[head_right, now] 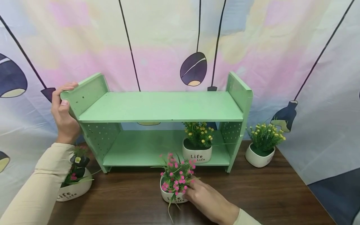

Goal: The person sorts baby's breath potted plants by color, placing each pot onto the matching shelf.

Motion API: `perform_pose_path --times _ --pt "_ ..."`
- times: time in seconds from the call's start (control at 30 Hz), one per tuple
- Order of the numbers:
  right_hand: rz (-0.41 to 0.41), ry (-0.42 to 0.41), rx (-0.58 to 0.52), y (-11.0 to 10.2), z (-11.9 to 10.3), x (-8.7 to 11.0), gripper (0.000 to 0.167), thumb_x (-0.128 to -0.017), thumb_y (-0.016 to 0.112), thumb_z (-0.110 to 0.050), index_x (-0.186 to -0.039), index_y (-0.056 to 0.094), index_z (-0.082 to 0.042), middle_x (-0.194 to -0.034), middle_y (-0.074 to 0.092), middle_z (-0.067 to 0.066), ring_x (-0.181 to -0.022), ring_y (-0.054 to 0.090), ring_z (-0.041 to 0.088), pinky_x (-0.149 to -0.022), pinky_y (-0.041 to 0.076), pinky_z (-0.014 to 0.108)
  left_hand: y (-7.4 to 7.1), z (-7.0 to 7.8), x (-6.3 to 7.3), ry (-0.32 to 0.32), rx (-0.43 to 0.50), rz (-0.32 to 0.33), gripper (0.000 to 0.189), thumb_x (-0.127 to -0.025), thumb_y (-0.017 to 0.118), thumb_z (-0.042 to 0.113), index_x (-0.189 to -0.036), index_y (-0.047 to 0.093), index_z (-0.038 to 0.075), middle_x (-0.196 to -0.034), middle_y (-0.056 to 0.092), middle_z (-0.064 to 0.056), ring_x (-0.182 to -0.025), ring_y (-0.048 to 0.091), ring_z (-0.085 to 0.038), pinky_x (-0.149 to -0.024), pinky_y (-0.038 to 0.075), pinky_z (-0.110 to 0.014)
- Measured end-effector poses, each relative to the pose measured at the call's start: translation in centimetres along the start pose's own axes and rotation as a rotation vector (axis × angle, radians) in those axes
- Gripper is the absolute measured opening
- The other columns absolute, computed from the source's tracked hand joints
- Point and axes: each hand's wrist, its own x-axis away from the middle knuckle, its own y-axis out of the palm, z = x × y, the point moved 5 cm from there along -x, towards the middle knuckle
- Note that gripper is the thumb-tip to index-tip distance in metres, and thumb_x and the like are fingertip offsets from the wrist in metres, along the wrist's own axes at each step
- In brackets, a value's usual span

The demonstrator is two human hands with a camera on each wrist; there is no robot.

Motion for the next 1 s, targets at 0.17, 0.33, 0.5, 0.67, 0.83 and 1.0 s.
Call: perform_pose_path --times 0.17,0.33,0.5,0.67,0.83,1.0 --pt "-0.021 -0.042 0.037 -1.8 -0.7 -0.5 0.014 -0.100 0.070 -0.018 -0.113 0.076 -0.021 -0.108 0.063 -0.008 -0.101 0.060 0.005 -0.083 0.056 0.026 0.1 0.1 -0.1 -0.011 0.024 0.010 0.044 -0.101 0.036 0.019 -0.125 0.064 -0.004 -0.131 0.066 -0.010 -0.135 0.053 -0.031 -0.113 0.041 -0.034" --pt "0.005 -0.022 0.012 -4.1 -1.0 -0.8 0.011 -0.103 0.066 -0.020 -0.110 0.075 -0.020 -0.110 0.059 -0.007 -0.100 0.058 0.005 -0.082 0.054 0.021 -0.1 -0.3 -0.2 -0.001 -0.001 0.017 0.045 -0.101 0.037 0.022 -0.125 0.064 -0.005 -0.130 0.067 -0.010 -0.135 0.053 -0.032 -0.113 0.040 -0.034" --pt "0.093 0.011 -0.007 -6.6 -1.3 -1.0 0.026 -0.111 0.052 -0.031 -0.104 0.075 -0.019 -0.108 0.059 -0.008 -0.097 0.057 0.006 -0.078 0.051 0.015 -0.1 -0.3 -0.1 -0.013 -0.023 0.013 0.046 -0.099 0.034 0.020 -0.126 0.064 -0.004 -0.131 0.067 -0.007 -0.135 0.053 -0.031 -0.114 0.039 -0.034" --pt "0.175 0.025 -0.014 -9.2 -1.4 -1.8 0.035 -0.112 0.044 -0.037 -0.105 0.075 -0.019 -0.111 0.061 -0.005 -0.099 0.059 0.008 -0.081 0.052 0.015 -0.1 -0.3 -0.1 -0.016 -0.016 0.010 0.045 -0.100 0.035 0.019 -0.126 0.064 -0.004 -0.131 0.067 -0.007 -0.135 0.053 -0.031 -0.114 0.040 -0.033" --pt "0.190 0.067 -0.080 -11.4 -1.0 -2.2 0.039 -0.110 0.044 -0.040 -0.108 0.076 -0.018 -0.109 0.061 -0.005 -0.097 0.058 0.007 -0.080 0.050 0.011 -0.1 -0.3 0.0 -0.013 -0.001 0.006 0.045 -0.101 0.036 0.019 -0.127 0.063 -0.005 -0.132 0.066 -0.009 -0.135 0.053 -0.031 -0.113 0.041 -0.033" --pt "0.262 0.075 -0.076 -13.6 -0.6 -2.7 0.040 -0.108 0.049 -0.043 -0.104 0.078 -0.017 -0.104 0.064 -0.004 -0.091 0.060 0.009 -0.074 0.051 0.013 -0.1 -0.4 0.0 -0.009 -0.002 -0.001 0.045 -0.102 0.035 0.018 -0.127 0.063 -0.006 -0.133 0.066 -0.009 -0.136 0.052 -0.032 -0.115 0.039 -0.034"
